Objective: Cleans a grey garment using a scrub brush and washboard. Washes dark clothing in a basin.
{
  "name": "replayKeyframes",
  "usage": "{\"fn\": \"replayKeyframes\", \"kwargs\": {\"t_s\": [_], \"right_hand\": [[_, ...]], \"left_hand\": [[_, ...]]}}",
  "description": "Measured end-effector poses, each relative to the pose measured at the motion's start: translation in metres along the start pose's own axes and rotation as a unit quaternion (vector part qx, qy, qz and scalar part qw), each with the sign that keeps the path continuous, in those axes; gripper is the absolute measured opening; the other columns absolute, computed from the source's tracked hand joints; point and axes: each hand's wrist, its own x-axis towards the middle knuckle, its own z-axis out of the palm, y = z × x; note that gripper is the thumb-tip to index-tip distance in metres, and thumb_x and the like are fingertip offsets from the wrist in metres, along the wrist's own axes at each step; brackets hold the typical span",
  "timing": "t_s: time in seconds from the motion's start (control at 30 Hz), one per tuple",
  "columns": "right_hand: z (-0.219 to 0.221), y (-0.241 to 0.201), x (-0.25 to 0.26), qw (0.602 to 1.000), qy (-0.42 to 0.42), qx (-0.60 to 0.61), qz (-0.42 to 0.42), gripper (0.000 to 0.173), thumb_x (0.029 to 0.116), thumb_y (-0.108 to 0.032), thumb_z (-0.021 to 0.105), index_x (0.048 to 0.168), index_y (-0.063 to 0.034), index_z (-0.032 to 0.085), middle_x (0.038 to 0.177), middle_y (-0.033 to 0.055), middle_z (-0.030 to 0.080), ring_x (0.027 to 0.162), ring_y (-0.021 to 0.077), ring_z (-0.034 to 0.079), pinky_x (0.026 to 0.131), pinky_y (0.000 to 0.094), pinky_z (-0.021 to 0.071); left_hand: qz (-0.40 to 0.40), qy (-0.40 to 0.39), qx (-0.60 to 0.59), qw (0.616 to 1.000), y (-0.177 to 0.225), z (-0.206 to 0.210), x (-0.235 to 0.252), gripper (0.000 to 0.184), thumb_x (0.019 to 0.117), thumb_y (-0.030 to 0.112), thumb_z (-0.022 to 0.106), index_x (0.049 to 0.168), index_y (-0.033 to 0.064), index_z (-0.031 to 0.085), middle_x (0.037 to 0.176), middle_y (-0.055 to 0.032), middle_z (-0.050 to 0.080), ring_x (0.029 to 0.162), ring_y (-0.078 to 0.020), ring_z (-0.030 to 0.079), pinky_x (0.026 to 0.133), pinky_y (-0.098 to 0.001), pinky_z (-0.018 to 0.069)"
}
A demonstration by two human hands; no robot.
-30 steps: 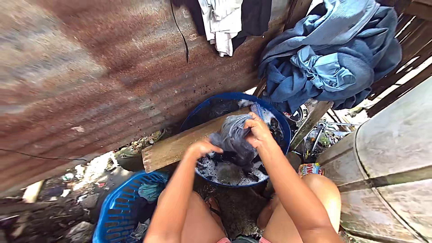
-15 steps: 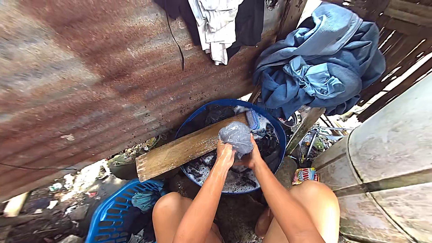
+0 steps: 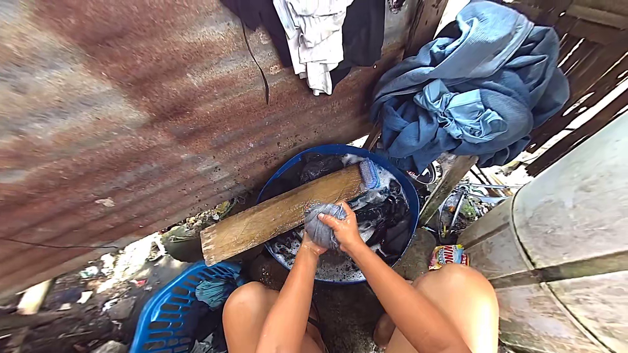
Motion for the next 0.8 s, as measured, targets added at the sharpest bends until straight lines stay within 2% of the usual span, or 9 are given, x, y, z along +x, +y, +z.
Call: {"fn": "replayKeyframes", "kwargs": {"t_s": [0.1, 0.17, 0.3, 0.37, 0.47, 0.53, 0.63, 0.7, 0.8], "right_hand": [[-0.014, -0.011, 0.008, 0.999, 0.046, 0.008, -0.001, 0.031, 0.0928, -0.002, 0.070, 0.121, 0.0019, 0.058, 0.101, 0.0119, 0.068, 0.090, 0.0160, 0.066, 0.082, 0.0368, 0.0577], [-0.028, -0.015, 0.018, 0.992, 0.112, 0.054, 0.036, 0.032, 0.1001, -0.012, 0.065, 0.130, -0.0022, 0.056, 0.106, 0.0119, 0.067, 0.092, 0.0171, 0.066, 0.082, 0.0387, 0.0579], [-0.041, 0.003, 0.033, 0.967, 0.132, 0.144, 0.165, 0.032, 0.1070, -0.026, 0.054, 0.130, -0.0033, 0.058, 0.109, 0.0140, 0.068, 0.097, 0.0222, 0.067, 0.085, 0.0419, 0.0575], [-0.041, 0.014, 0.029, 0.967, 0.085, 0.155, 0.186, 0.037, 0.1113, -0.032, 0.040, 0.127, -0.0056, 0.060, 0.107, 0.0119, 0.069, 0.096, 0.0211, 0.067, 0.083, 0.0413, 0.0569], [-0.045, 0.024, 0.024, 0.959, -0.006, 0.216, 0.184, 0.055, 0.1102, -0.052, 0.024, 0.126, -0.0144, 0.062, 0.105, 0.0067, 0.071, 0.095, 0.0182, 0.069, 0.082, 0.0396, 0.0592], [-0.043, 0.019, 0.025, 0.951, 0.004, 0.245, 0.189, 0.055, 0.1078, -0.056, 0.028, 0.123, -0.0156, 0.063, 0.102, 0.0056, 0.072, 0.091, 0.0173, 0.070, 0.078, 0.0387, 0.0601], [-0.046, 0.011, 0.036, 0.956, 0.084, 0.221, 0.172, 0.039, 0.1089, -0.042, 0.042, 0.130, -0.0136, 0.057, 0.112, 0.0064, 0.068, 0.101, 0.0175, 0.067, 0.086, 0.0416, 0.0582], [-0.045, 0.012, 0.038, 0.958, 0.090, 0.203, 0.180, 0.039, 0.1091, -0.039, 0.044, 0.133, -0.0112, 0.056, 0.116, 0.0092, 0.067, 0.103, 0.0202, 0.066, 0.088, 0.0439, 0.0568], [-0.045, 0.016, 0.029, 0.950, -0.016, 0.200, 0.237, 0.042, 0.1101, -0.043, 0.034, 0.117, -0.0141, 0.064, 0.095, 0.0043, 0.071, 0.085, 0.0155, 0.069, 0.075, 0.0366, 0.0595]], "left_hand": [[0.053, 0.064, 0.043, 0.996, 0.014, 0.016, 0.001, 0.051, 0.1105, 0.048, 0.021, 0.123, 0.0127, 0.056, 0.103, -0.0084, 0.066, 0.095, -0.0205, 0.065, 0.080, -0.0426, 0.0561], [0.096, 0.086, 0.145, 0.981, 0.027, 0.028, 0.001, 0.035, 0.1097, 0.033, 0.036, 0.123, 0.0087, 0.056, 0.105, -0.0101, 0.065, 0.094, -0.0207, 0.064, 0.080, -0.0420, 0.0554], [0.161, -0.002, 0.290, 0.943, 0.036, 0.050, -0.012, 0.019, 0.1042, 0.017, 0.044, 0.106, 0.0085, 0.061, 0.088, -0.0012, 0.063, 0.080, -0.0100, 0.061, 0.074, -0.0323, 0.0533], [0.131, -0.021, 0.227, 0.965, 0.032, 0.060, -0.018, 0.020, 0.1026, 0.017, 0.041, 0.100, 0.0134, 0.060, 0.083, 0.0009, 0.065, 0.076, -0.0096, 0.064, 0.069, -0.0312, 0.0553], [0.087, -0.024, 0.044, 0.995, 0.024, 0.062, -0.013, 0.037, 0.1062, 0.035, 0.030, 0.097, 0.0161, 0.060, 0.086, -0.0025, 0.069, 0.080, -0.0155, 0.068, 0.069, -0.0378, 0.0582], [0.090, -0.014, 0.044, 0.995, 0.026, 0.058, -0.006, 0.037, 0.1080, 0.041, 0.031, 0.106, 0.0178, 0.060, 0.095, -0.0020, 0.069, 0.089, -0.0156, 0.068, 0.076, -0.0395, 0.0576], [0.188, -0.008, 0.255, 0.949, 0.041, 0.048, 0.000, 0.037, 0.1079, 0.033, 0.049, 0.140, 0.0149, 0.054, 0.125, -0.0036, 0.064, 0.113, -0.0131, 0.061, 0.097, -0.0378, 0.0517], [0.255, 0.000, 0.362, 0.897, 0.046, 0.051, -0.006, 0.031, 0.1024, 0.027, 0.060, 0.126, 0.0065, 0.062, 0.111, -0.0044, 0.067, 0.100, -0.0103, 0.063, 0.091, -0.0352, 0.0540], [0.253, -0.090, 0.418, 0.868, 0.047, 0.055, -0.019, 0.012, 0.0958, 0.016, 0.060, 0.104, 0.0120, 0.068, 0.089, 0.0044, 0.069, 0.080, -0.0039, 0.065, 0.075, -0.0274, 0.0569]]}}
